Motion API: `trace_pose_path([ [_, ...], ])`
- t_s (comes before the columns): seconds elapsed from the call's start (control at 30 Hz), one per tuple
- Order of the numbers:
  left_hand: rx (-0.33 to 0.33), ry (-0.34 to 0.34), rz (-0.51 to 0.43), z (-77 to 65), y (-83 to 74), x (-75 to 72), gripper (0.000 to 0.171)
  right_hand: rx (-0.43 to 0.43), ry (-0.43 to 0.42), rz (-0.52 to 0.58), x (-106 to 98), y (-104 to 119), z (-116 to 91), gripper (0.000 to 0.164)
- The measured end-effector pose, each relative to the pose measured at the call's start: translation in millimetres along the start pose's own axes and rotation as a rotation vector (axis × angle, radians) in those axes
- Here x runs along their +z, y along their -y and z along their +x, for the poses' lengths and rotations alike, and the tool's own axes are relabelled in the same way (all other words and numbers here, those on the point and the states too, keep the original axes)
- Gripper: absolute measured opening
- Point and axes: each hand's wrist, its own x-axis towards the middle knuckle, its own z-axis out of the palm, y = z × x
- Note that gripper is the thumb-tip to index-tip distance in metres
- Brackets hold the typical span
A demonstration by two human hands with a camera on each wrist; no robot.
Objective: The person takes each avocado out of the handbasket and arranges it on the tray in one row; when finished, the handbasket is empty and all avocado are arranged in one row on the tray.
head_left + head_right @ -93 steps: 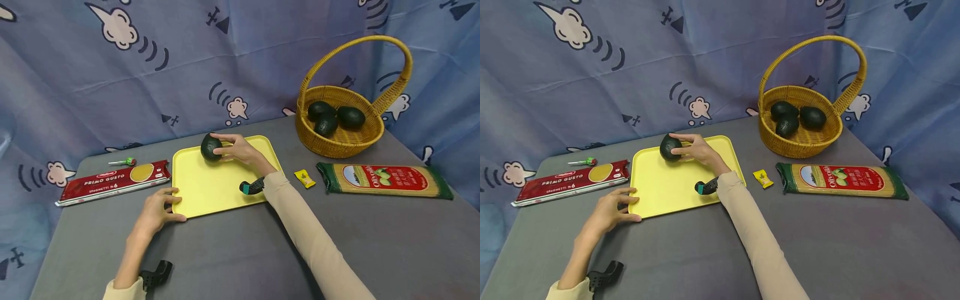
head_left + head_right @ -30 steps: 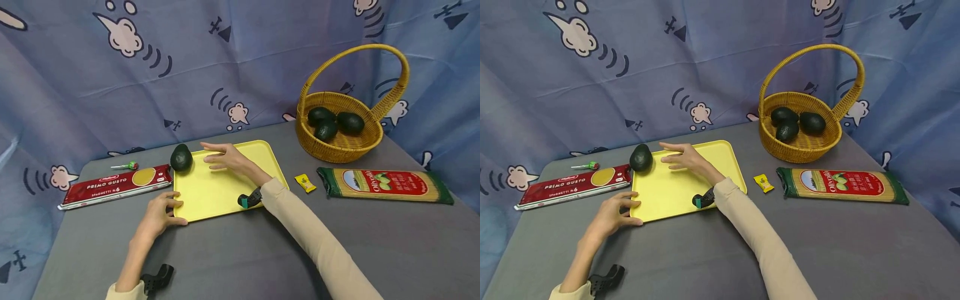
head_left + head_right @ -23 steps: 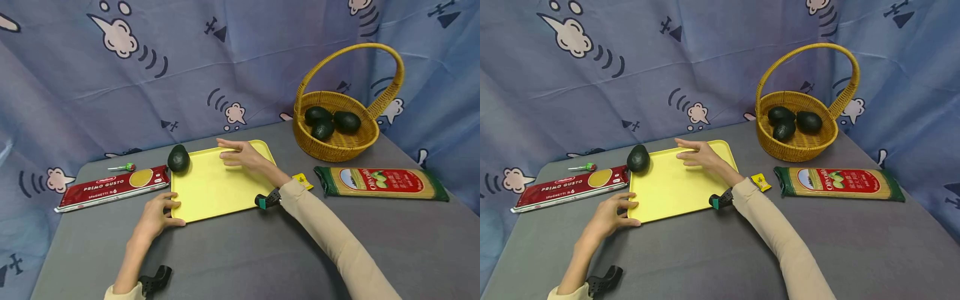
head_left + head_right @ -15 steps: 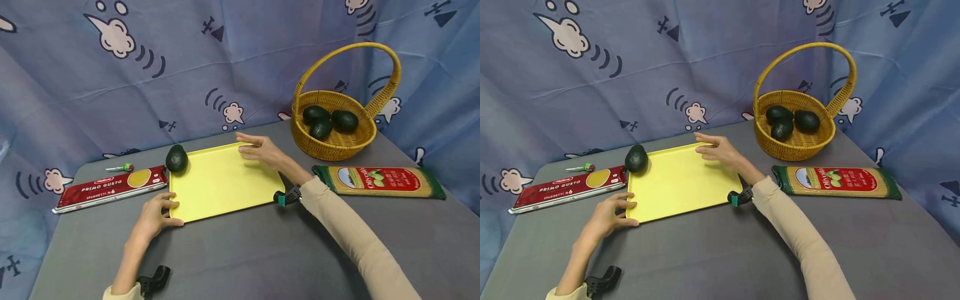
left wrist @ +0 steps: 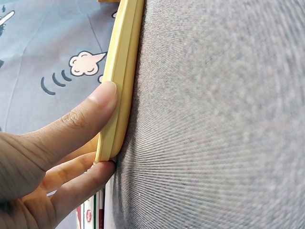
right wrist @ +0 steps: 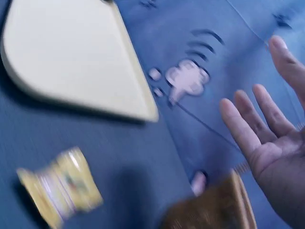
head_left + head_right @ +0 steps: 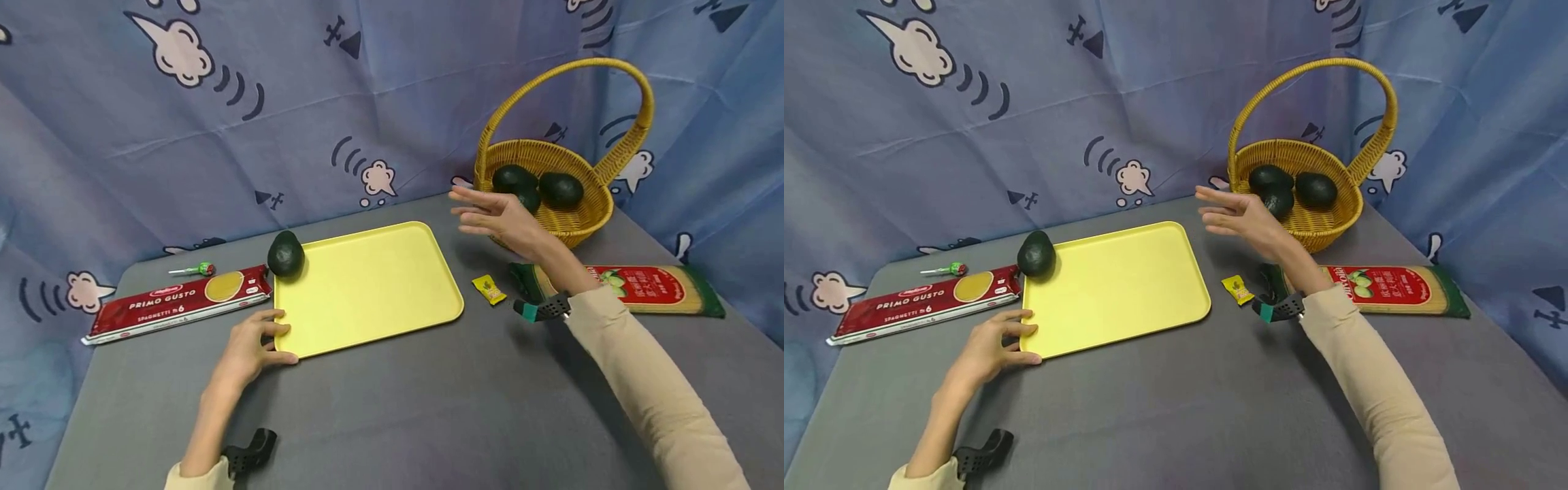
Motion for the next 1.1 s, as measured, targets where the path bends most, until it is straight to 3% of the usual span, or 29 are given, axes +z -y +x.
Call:
trace_pose_path([
  [0.17, 0.002, -0.009, 0.012, 1.7, 0.3, -0.2, 0.053, -0.050, -0.034, 0.020, -43.0, 7.7, -19.5, 0.053],
  [0.33, 0.002, -0.017, 0.018, 0.6, 3.0, -0.8, 0.054, -0.082, -0.150, 0.010, -85.6, 6.5, -33.0, 0.051],
  [0.47, 0.012, -0.030, 0.042, -0.3, 4.1, -2.4, 0.053, -0.037, -0.287, -0.173, -116.4, 1.4, -37.1, 0.051],
  [0.63, -0.013, 0.001, 0.003, -0.1, 1.3, -0.9, 0.053, 0.140, -0.407, -0.400, -145.9, -1.6, -39.1, 0.055],
  [0.8, -0.078, 0.032, -0.056, -0.8, 0.9, 2.4, 0.053, 0.294, -0.410, -0.607, -163.2, -4.8, -32.6, 0.062],
  [0.9, -0.090, 0.035, -0.066, -0.7, 1.9, 3.7, 0.054, 0.363, -0.396, -0.669, -171.4, -7.5, -30.2, 0.066],
  [1.0, -0.088, 0.035, -0.078, 0.3, 2.6, 3.8, 0.054, 0.414, -0.351, -0.651, -178.2, -6.5, -28.0, 0.073],
  [1.1, -0.083, 0.021, -0.075, 1.8, 3.6, 2.2, 0.053, 0.426, -0.297, -0.563, -184.2, -1.4, -21.6, 0.076],
])
